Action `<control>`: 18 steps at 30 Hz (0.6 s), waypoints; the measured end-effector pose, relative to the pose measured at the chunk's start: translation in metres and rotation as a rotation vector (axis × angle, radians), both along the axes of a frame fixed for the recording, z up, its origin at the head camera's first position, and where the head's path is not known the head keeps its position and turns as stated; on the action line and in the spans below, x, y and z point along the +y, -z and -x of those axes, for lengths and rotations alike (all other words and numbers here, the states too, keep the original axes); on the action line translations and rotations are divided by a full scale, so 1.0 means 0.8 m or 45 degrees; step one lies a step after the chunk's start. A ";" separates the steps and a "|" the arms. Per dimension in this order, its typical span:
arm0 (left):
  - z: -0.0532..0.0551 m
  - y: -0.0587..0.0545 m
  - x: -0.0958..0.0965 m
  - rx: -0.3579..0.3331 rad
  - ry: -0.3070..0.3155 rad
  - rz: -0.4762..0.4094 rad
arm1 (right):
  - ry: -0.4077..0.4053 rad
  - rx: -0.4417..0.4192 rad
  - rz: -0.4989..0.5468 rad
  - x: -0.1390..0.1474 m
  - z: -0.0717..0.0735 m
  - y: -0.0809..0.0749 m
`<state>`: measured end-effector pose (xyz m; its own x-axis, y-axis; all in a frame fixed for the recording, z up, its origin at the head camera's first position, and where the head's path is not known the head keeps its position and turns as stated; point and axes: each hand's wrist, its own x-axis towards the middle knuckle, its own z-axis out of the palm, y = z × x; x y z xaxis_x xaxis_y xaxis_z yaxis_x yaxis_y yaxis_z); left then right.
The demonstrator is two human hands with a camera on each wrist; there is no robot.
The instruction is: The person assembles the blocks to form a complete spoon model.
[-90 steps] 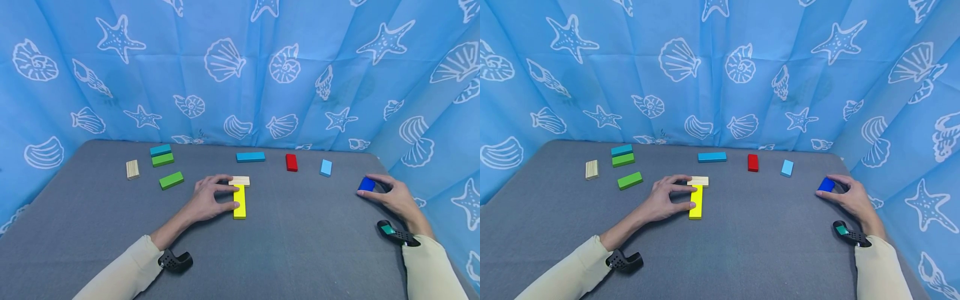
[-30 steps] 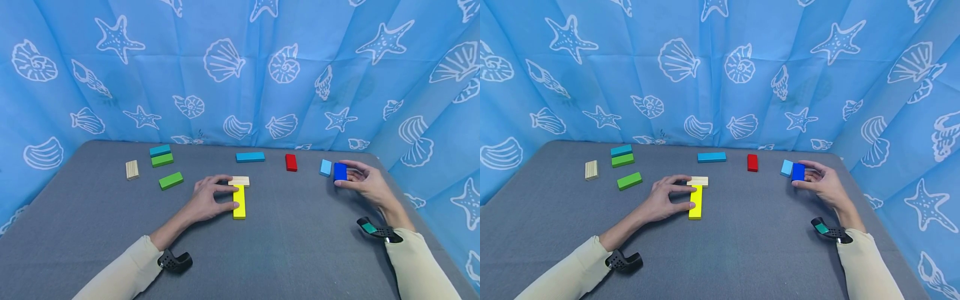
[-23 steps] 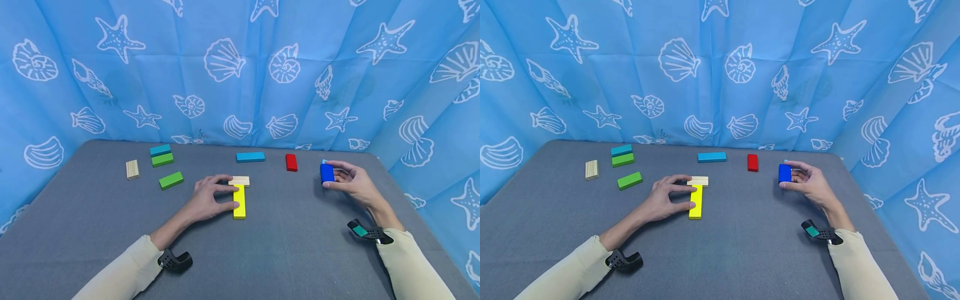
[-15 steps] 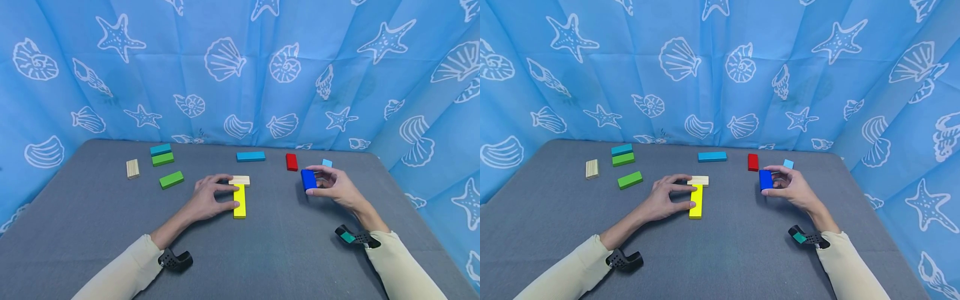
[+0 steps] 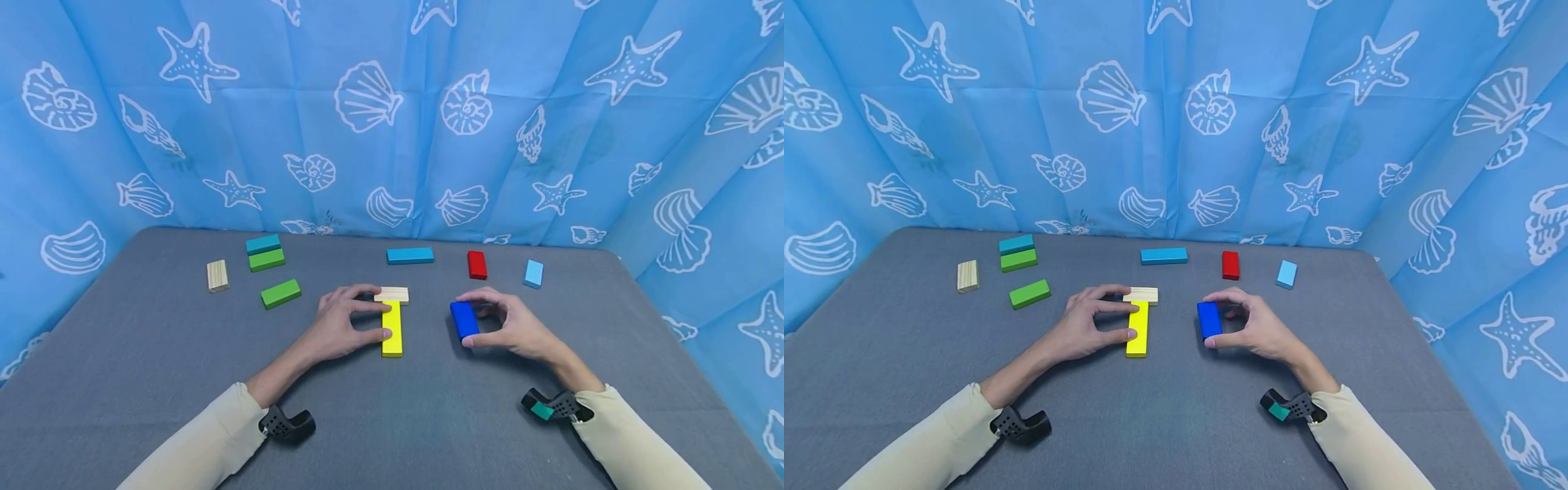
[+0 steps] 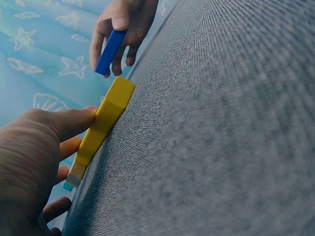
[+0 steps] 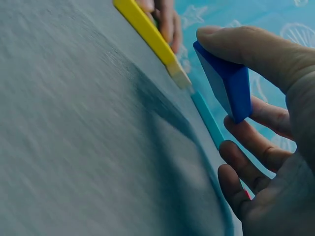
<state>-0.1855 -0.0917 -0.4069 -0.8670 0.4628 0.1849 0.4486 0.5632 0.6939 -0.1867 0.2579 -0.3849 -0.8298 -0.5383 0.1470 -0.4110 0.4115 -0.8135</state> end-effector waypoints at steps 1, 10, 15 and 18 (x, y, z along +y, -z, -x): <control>0.000 0.000 0.000 0.002 0.000 0.001 | -0.006 -0.003 -0.007 -0.004 -0.002 0.001; 0.000 -0.002 0.002 -0.021 -0.024 0.043 | -0.073 -0.034 -0.069 -0.038 -0.023 0.003; 0.001 -0.003 0.003 -0.028 -0.040 0.070 | -0.092 -0.032 -0.067 -0.053 -0.032 0.004; 0.001 -0.003 0.003 -0.024 -0.038 0.069 | -0.105 -0.034 -0.060 -0.061 -0.038 0.004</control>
<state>-0.1862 -0.0891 -0.4044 -0.8836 0.4456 0.1439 0.4183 0.6129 0.6704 -0.1566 0.2087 -0.3877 -0.7854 -0.6111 0.0984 -0.4238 0.4151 -0.8050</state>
